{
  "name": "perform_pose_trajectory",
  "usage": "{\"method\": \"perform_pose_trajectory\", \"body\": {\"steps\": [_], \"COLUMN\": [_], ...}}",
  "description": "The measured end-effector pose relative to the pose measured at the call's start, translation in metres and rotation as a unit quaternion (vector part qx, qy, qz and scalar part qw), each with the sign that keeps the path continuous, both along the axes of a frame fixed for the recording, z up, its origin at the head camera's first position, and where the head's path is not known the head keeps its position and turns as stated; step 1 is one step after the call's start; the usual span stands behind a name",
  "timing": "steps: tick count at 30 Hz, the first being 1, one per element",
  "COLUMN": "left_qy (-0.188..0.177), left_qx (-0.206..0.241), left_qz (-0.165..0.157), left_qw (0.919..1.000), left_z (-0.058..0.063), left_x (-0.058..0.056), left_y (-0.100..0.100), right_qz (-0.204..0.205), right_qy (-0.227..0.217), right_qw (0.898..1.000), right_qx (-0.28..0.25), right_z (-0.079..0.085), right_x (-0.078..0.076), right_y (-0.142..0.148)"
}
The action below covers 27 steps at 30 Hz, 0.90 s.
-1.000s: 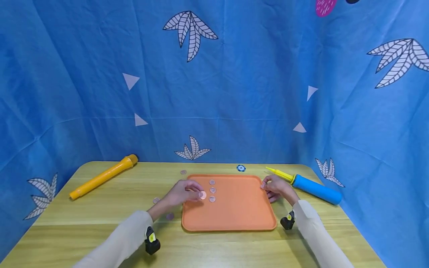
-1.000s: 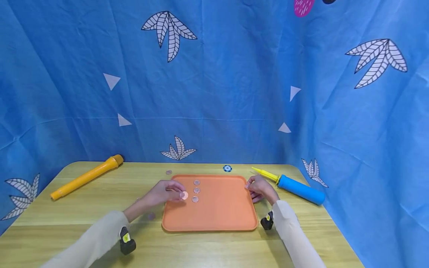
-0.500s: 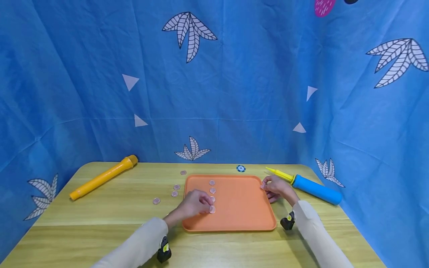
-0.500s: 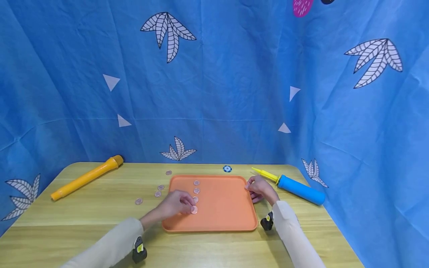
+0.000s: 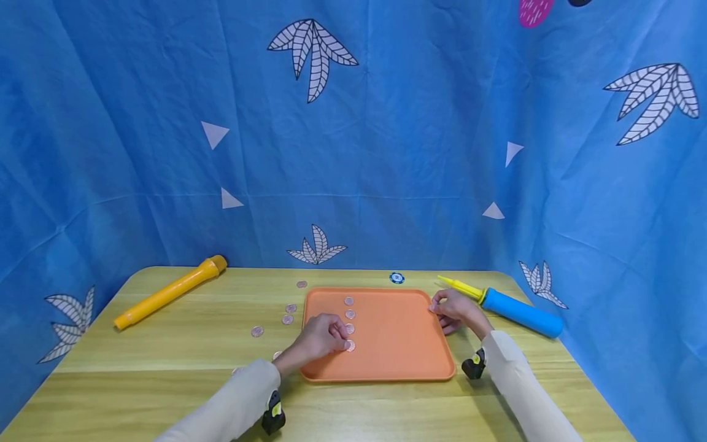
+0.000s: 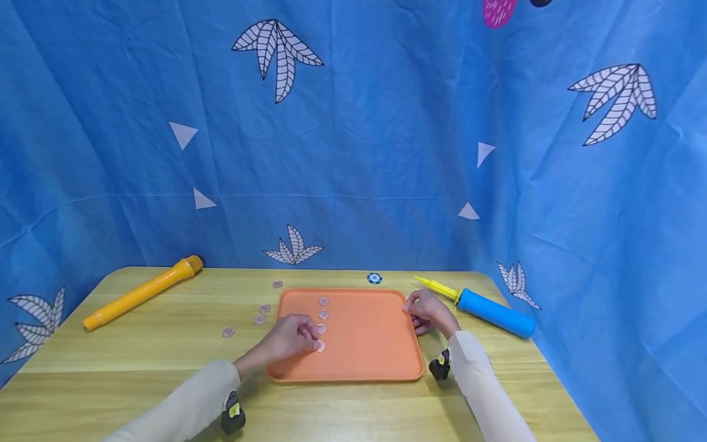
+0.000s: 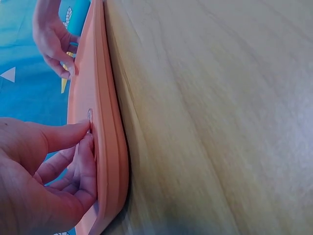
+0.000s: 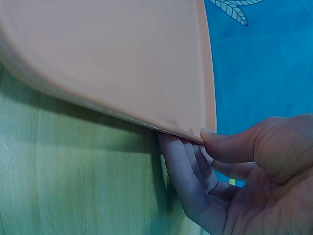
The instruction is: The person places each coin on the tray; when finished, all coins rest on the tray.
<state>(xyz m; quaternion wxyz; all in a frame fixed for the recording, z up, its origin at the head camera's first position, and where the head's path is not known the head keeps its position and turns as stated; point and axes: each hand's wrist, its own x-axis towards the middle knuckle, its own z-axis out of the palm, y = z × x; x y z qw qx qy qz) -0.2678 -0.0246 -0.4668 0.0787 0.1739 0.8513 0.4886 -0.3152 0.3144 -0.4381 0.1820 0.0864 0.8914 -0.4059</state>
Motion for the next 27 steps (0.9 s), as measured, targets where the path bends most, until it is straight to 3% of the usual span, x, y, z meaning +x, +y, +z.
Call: {"method": "perform_pose_trajectory", "body": {"steps": [8, 14, 17, 24, 27], "left_qy": [-0.001, -0.007, -0.003, 0.048, 0.044], "left_qx": [-0.006, 0.016, 0.034, 0.055, 0.068], "left_qz": [0.006, -0.003, -0.007, 0.012, 0.019], "left_qw": [1.0000, 0.9998, 0.9994, 0.9973, 0.9966], "left_z": [0.000, 0.001, 0.005, 0.021, 0.026], "left_x": [0.000, -0.002, -0.007, -0.020, -0.025], "left_y": [0.001, -0.006, -0.013, -0.034, -0.044], "right_qz": [0.008, 0.002, 0.002, 0.004, 0.007], "right_qy": [0.001, -0.001, -0.004, -0.001, 0.001], "right_qw": [1.000, 1.000, 1.000, 1.000, 1.000], "right_qx": [0.006, -0.008, -0.010, -0.002, -0.007], "right_z": [-0.001, -0.003, -0.004, -0.003, -0.003], "right_x": [-0.002, -0.002, -0.002, -0.002, -0.002], "right_y": [0.000, 0.001, 0.001, 0.001, 0.002]}}
